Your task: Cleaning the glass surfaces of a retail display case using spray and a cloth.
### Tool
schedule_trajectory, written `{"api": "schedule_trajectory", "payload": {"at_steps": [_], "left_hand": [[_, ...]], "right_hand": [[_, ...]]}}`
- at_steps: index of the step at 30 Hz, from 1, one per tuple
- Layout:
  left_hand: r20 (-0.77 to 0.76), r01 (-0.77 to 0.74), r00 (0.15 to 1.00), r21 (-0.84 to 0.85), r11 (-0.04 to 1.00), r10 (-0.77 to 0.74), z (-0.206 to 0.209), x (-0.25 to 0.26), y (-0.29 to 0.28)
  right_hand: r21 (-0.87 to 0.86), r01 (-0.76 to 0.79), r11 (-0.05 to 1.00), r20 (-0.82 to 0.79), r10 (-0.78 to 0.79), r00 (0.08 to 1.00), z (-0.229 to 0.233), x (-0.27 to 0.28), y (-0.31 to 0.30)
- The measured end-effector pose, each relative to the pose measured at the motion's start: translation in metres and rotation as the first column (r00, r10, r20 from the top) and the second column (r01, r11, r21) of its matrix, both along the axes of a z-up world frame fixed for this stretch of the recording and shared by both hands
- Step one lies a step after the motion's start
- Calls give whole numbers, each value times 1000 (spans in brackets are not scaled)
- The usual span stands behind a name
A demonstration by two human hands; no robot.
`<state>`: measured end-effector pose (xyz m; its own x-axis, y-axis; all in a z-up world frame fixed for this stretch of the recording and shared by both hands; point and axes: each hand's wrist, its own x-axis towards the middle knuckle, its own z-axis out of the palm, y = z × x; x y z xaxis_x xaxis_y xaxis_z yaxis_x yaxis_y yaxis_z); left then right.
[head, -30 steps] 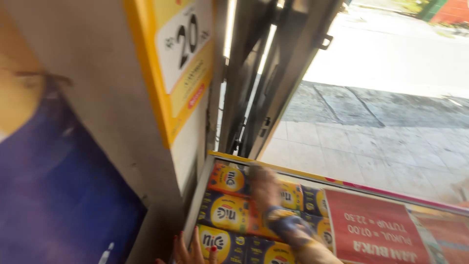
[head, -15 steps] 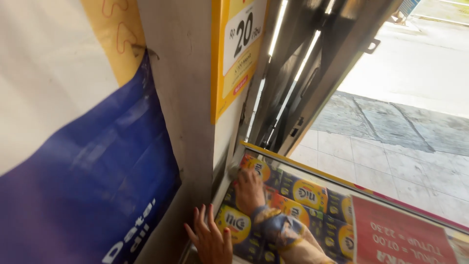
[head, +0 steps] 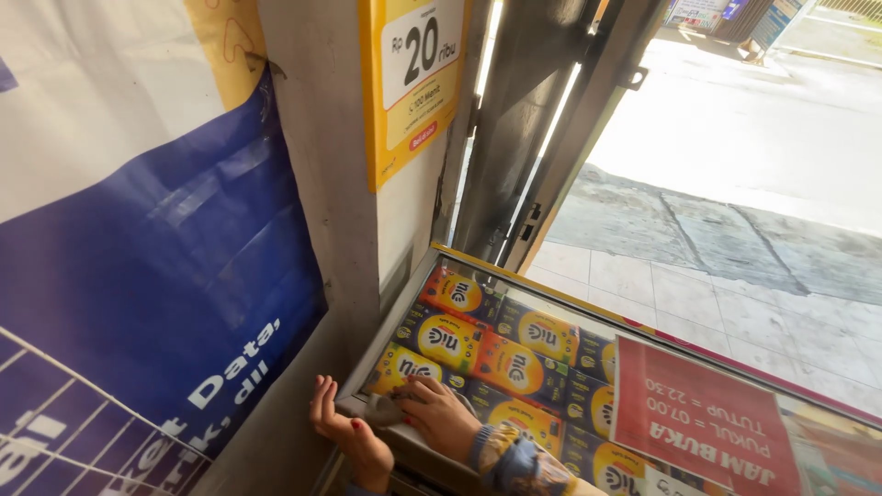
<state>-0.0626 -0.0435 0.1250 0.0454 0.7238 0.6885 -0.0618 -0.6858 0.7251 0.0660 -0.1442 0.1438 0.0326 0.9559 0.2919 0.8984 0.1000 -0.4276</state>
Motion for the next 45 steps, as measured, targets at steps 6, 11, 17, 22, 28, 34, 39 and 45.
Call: {"api": "schedule_trajectory", "payload": {"at_steps": [6,11,17,22,28,34,39,45], "left_hand": [[-92,-58,994,-20,998,55,0,2,-12],[-314,-29,949,-5,1000,26,-16,18,-8],[-399,20,917,-22,1000,-27,-8,38,-1],[-479,31,876,-60,998,-56,-9,53,-2],[-620,-2,785,-16,1000,-8,-18,62,-1],[-843,-65,525,103,993,122,-33,66,-1],[-853,-44,496,162,986,162,-30,64,1],[-883,-64,461,65,996,87,-22,61,0]], "right_hand": [[-205,90,975,11,-90,996,-1,27,-100],[-243,-23,970,117,53,992,20,91,-186],[-322,599,733,182,-573,799,83,108,-185],[-297,398,868,138,-373,918,78,30,-105],[-97,46,994,377,-6,926,11,61,-73],[-318,488,813,356,-374,856,57,160,18],[-70,613,787,354,-555,753,5,225,36],[-194,671,715,542,-492,681,32,140,27]]}}
